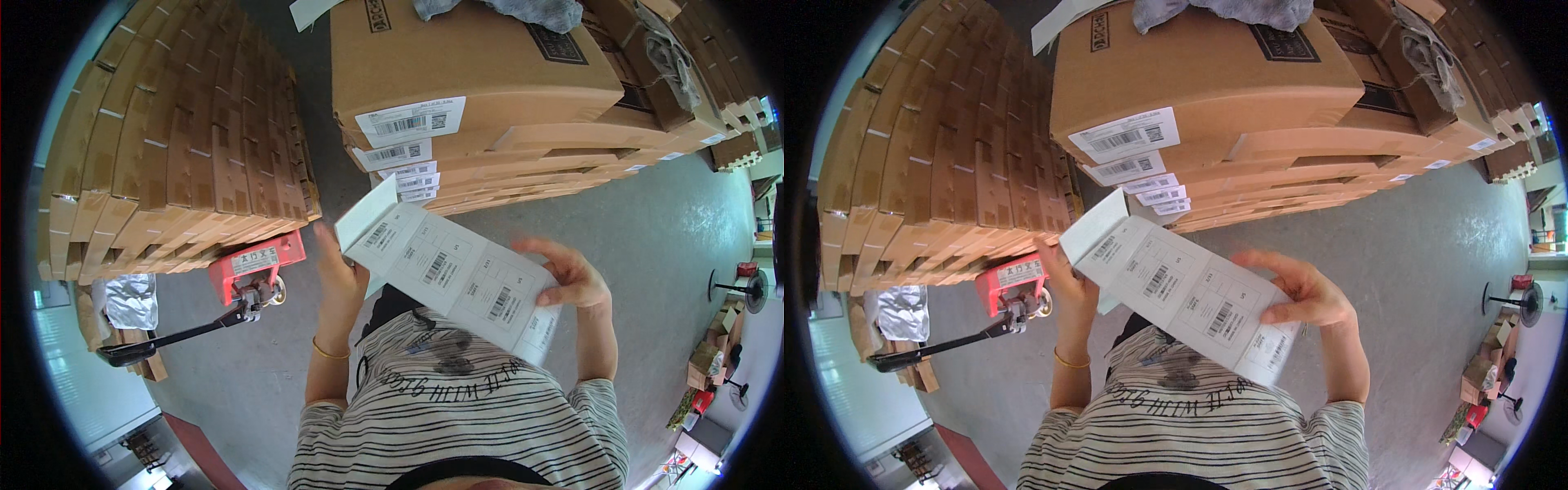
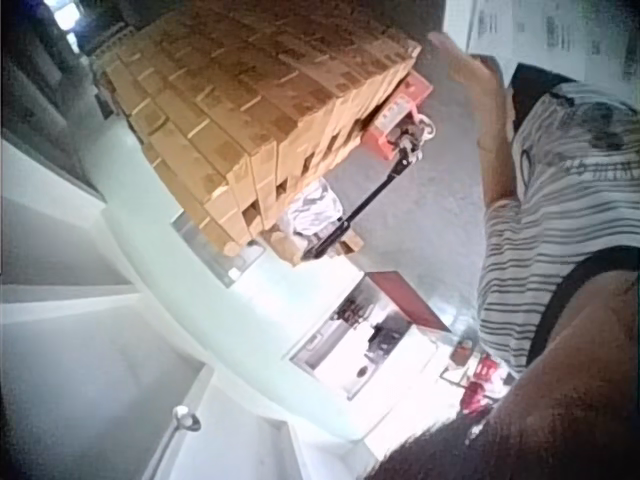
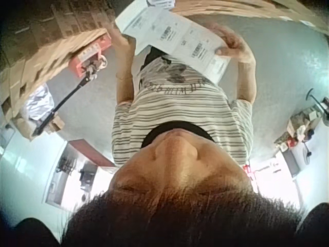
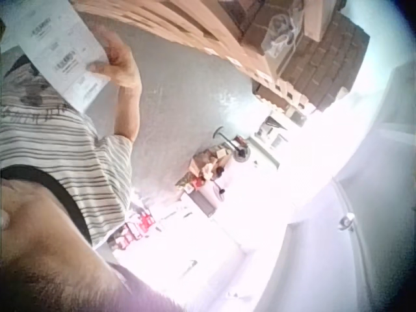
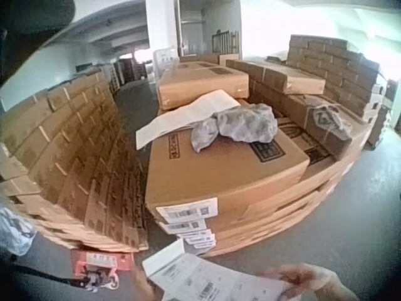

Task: The person labels cardboard boxes by peeling adhesive shipping labels from backing paper and sticking them onto the stacked boxes by hand.

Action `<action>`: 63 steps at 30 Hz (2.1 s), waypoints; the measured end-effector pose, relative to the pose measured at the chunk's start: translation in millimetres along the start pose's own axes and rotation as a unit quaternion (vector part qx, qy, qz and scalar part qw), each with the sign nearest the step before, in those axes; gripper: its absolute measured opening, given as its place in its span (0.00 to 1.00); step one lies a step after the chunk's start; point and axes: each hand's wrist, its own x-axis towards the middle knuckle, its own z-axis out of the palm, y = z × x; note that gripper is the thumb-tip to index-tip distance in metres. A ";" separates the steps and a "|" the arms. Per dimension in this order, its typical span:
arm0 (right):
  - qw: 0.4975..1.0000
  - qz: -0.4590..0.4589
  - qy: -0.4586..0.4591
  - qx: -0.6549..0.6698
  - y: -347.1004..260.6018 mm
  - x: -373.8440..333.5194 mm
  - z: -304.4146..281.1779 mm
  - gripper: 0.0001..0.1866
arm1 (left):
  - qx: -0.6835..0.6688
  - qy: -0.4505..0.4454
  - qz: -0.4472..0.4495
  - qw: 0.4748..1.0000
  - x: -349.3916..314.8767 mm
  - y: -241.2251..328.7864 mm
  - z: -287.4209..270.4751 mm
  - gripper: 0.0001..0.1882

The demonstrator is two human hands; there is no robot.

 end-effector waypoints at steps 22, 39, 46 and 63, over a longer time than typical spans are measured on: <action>0.973 -0.175 -0.074 -0.128 29.7 90.7 10.0 0.14 | 0.064 -0.067 0.050 0.994 -39.8 20.0 23.3 0.38; 0.983 -0.119 -0.033 -0.139 47.3 102.3 21.9 0.33 | -0.169 -0.018 -0.067 0.983 -29.9 -11.4 44.0 0.13; 0.989 -0.097 0.006 -0.108 58.3 113.1 32.2 0.30 | -0.209 -0.041 -0.108 0.971 -21.5 -16.4 31.3 0.10; 0.974 -0.183 0.061 -0.117 30.0 120.2 28.0 0.24 | -0.171 -0.052 -0.011 0.984 26.2 -0.2 33.8 0.09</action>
